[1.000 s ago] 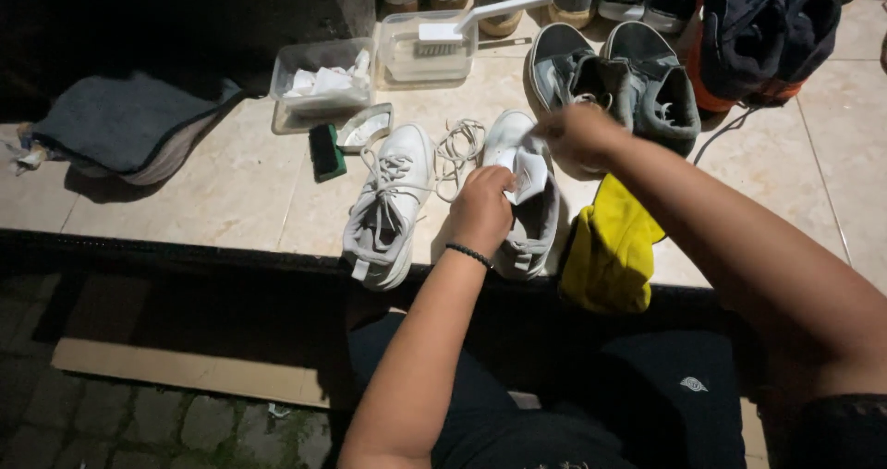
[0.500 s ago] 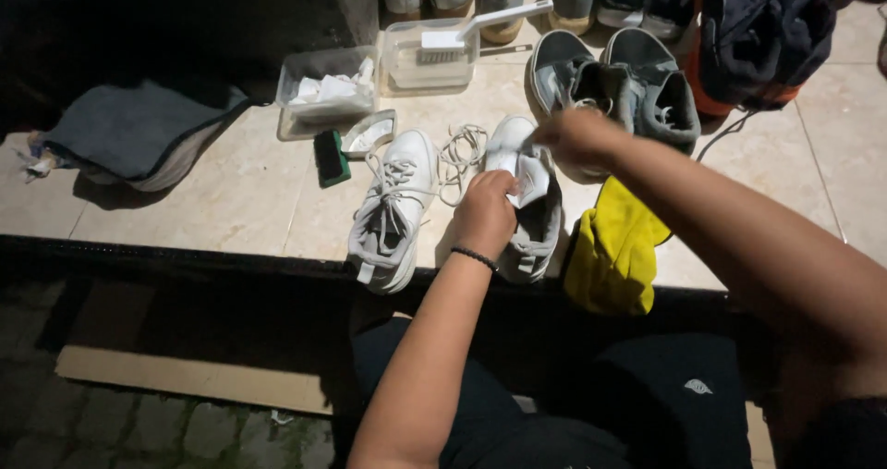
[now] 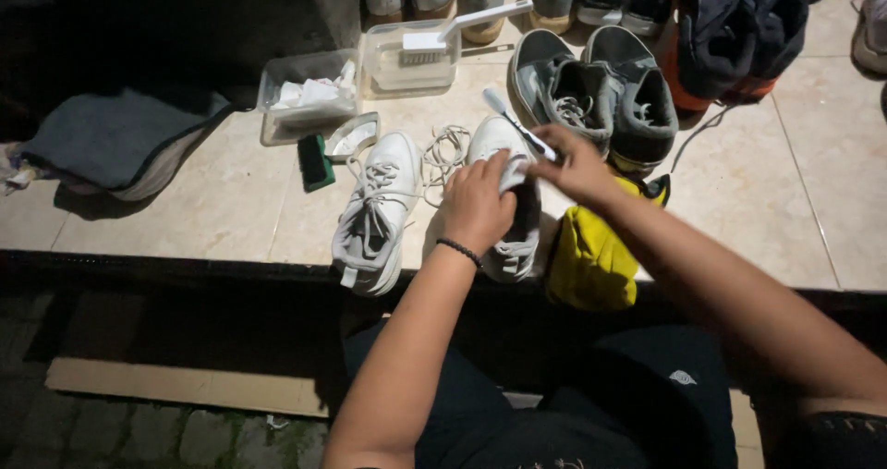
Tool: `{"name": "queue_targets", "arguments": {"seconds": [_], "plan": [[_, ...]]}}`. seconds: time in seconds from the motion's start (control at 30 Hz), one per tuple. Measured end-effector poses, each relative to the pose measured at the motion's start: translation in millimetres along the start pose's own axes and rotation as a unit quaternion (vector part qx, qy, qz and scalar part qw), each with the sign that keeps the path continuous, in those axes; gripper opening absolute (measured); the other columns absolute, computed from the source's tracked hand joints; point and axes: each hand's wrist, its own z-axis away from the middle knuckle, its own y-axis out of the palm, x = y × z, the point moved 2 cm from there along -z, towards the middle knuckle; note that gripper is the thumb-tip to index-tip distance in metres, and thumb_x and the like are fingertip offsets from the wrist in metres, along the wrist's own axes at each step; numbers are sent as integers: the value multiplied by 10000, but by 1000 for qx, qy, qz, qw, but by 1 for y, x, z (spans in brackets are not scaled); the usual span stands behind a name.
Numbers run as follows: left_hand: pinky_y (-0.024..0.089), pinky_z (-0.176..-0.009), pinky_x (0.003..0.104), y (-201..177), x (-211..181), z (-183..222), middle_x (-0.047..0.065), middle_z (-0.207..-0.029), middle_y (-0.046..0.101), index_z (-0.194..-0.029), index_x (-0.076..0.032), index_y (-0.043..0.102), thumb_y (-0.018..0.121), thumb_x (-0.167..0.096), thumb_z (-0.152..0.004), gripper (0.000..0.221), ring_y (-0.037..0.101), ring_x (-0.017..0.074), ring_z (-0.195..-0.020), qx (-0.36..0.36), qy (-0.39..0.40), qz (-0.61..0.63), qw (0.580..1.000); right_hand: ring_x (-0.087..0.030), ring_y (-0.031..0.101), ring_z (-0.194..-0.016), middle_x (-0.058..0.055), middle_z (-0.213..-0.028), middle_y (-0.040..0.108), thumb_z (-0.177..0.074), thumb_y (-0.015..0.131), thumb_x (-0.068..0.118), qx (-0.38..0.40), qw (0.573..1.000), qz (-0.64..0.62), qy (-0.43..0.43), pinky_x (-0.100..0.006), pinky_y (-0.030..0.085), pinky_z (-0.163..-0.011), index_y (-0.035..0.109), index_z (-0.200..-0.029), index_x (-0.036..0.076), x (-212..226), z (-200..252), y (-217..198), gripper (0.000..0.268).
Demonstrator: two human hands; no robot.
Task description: Removing laces and scrubbing the uppers of white sneakers using a cleaning tool
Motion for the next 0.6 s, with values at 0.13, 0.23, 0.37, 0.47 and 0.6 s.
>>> {"name": "queue_targets", "arguments": {"seconds": [0.13, 0.23, 0.37, 0.47, 0.6], "plan": [[387, -1129, 513, -3, 1, 8, 105, -1153, 652, -1410, -178, 523, 556, -146, -887, 525, 580, 342, -1234, -17, -15, 20, 1000, -225, 645, -913, -91, -944, 653, -678, 978, 326, -44, 995, 13, 85, -359, 535, -820, 594, -1359, 218, -36, 12, 12, 789], [411, -1113, 498, 2, 9, 11, 76, -1082, 628, -1400, -210, 530, 550, -82, -893, 524, 601, 325, -1183, -69, 4, 3, 998, -179, 582, -798, -68, -884, 666, -694, 938, 222, -23, 996, -10, 89, -300, 520, -733, 674, -1247, 224, -43, 15, 13, 613], [355, -1140, 506, 23, 26, 9, 10, -1051, 598, -1260, -265, 625, 635, -98, -839, 453, 569, 278, -1206, -69, 39, -33, 996, -110, 556, -637, 2, -707, 635, -781, 828, 166, -84, 990, -20, 109, -241, 458, -569, 738, -986, 191, -66, 15, 20, 226], [297, -1155, 547, 9, 18, 7, 8, -1044, 617, -1108, -260, 711, 730, -94, -769, 377, 543, 275, -1218, -45, 77, -51, 995, -72, 507, -566, 34, -637, 582, -810, 772, 144, -121, 987, -39, 103, -201, 392, -500, 725, -909, 165, -48, 19, 23, 111], [311, -1165, 507, -6, 4, 5, 34, -1088, 675, -1095, -227, 753, 767, -47, -716, 420, 552, 276, -1229, -10, 136, -15, 991, -71, 485, -581, 15, -658, 563, -815, 788, 102, -144, 985, -71, 64, -190, 360, -509, 692, -888, 124, -61, 16, 36, 122]]}}
